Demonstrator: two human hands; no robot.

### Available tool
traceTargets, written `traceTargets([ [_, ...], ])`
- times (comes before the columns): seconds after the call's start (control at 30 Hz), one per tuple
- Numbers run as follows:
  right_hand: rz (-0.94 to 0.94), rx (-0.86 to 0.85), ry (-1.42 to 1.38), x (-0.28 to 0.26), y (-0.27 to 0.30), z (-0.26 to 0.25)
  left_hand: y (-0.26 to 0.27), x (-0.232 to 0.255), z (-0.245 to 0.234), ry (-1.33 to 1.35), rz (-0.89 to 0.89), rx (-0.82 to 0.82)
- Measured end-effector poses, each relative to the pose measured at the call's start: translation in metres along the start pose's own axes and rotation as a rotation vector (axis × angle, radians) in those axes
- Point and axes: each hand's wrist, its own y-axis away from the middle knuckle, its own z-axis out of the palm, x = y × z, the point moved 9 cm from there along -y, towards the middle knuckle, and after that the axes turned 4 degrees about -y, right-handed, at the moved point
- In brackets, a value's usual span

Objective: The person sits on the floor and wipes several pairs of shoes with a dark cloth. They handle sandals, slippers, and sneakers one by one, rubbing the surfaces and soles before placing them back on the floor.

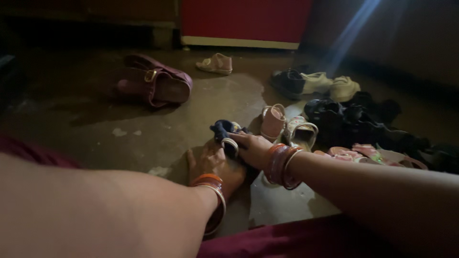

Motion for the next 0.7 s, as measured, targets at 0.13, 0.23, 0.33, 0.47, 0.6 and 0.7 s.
traceTargets([
  [0.13, -0.053, 0.047, 0.076, 0.005, -0.011, 0.005, -0.002, 0.003, 0.011, 0.036, -0.029, -0.155],
  [0.23, -0.126, 0.102, 0.067, 0.013, -0.025, 0.008, 0.0, -0.003, 0.014, 0.038, -0.05, -0.245],
  [0.33, -0.006, 0.059, 0.082, 0.046, -0.048, 0.013, 0.0, -0.004, 0.012, 0.021, -0.051, -0.275],
  [0.47, 0.264, -0.007, -0.025, 0.11, -0.08, 0.03, 0.001, -0.004, 0.011, 0.001, -0.056, -0.278],
  [0.6, 0.011, 0.152, 0.283, 0.102, -0.102, 0.027, 0.0, 0.005, 0.005, 0.029, 0.0, -0.201],
  [0.7, -0.145, 0.135, 0.303, 0.07, -0.074, 0.026, 0.003, -0.005, 0.019, -0.026, -0.102, -0.353],
])
